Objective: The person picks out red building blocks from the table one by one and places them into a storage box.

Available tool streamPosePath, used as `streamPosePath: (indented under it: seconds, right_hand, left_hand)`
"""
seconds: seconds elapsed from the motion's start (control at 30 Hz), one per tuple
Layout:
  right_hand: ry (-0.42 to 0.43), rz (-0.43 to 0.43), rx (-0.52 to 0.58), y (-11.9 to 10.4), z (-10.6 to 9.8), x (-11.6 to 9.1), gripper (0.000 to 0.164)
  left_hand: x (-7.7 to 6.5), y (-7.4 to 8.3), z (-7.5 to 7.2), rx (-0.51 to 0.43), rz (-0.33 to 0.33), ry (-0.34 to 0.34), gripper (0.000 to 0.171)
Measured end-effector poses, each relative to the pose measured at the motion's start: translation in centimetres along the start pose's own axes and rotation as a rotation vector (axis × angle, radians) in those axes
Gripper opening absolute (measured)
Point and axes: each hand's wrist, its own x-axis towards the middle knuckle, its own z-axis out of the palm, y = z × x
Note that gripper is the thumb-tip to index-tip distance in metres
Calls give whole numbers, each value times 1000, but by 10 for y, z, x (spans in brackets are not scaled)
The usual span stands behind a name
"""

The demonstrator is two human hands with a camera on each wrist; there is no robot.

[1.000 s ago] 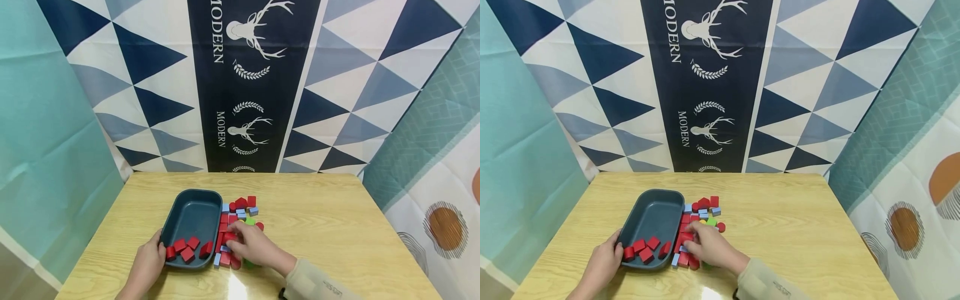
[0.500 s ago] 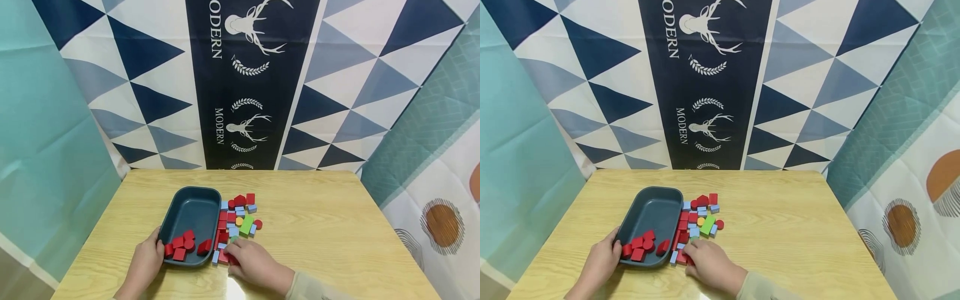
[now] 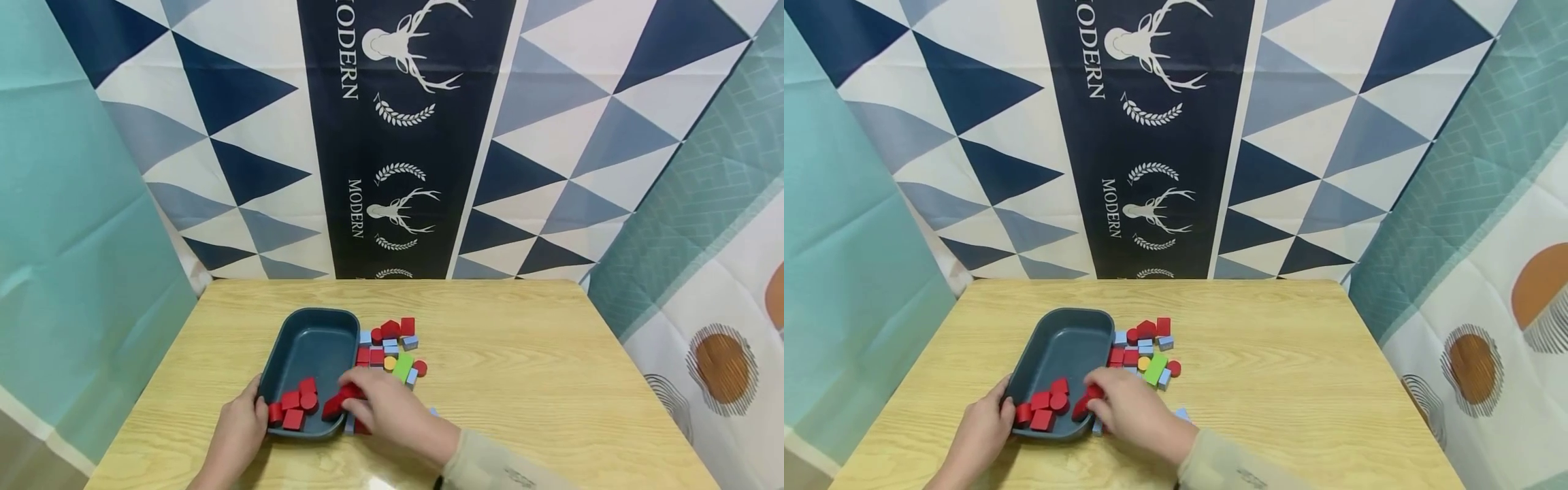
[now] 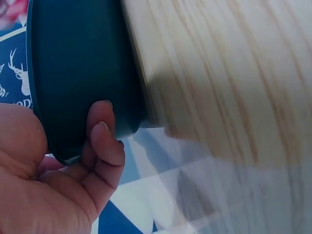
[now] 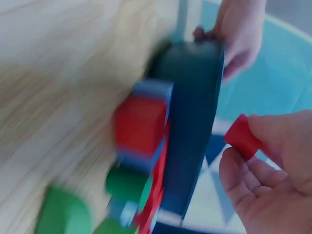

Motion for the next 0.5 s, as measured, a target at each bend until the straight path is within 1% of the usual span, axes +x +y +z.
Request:
streamPosePath:
  seconds: [0.07,0.17,0.2,0.27,0.37,0.43,0.5]
  right_hand:
    - [-17,-56,-68,-11,9,11,28]
    - [-52,-112,-174,-16,22,22,23]
    - [-58,-128,-196,-15,24,24,21]
    - [-60,-143,-196,-13,25,24,21]
    - [-1,-125,-160,-8,21,13,18]
    - [44,-78,-133,-3,19,1,10]
    - [40,-19,-132,2,18,-11,5]
  left_hand:
    - [1,-1,1,6,8,3,51]
    - [1,-1,2,12,12,-2,51]
    - [2,0,2,15,11,-3,51]
    - [2,0,2,14,1,-9,51]
    - [2,-1,2,10,-8,-12,51]
    - [1,-1,2,5,-8,-9,51]
    - [1,-3,1,1,0,-3,50]
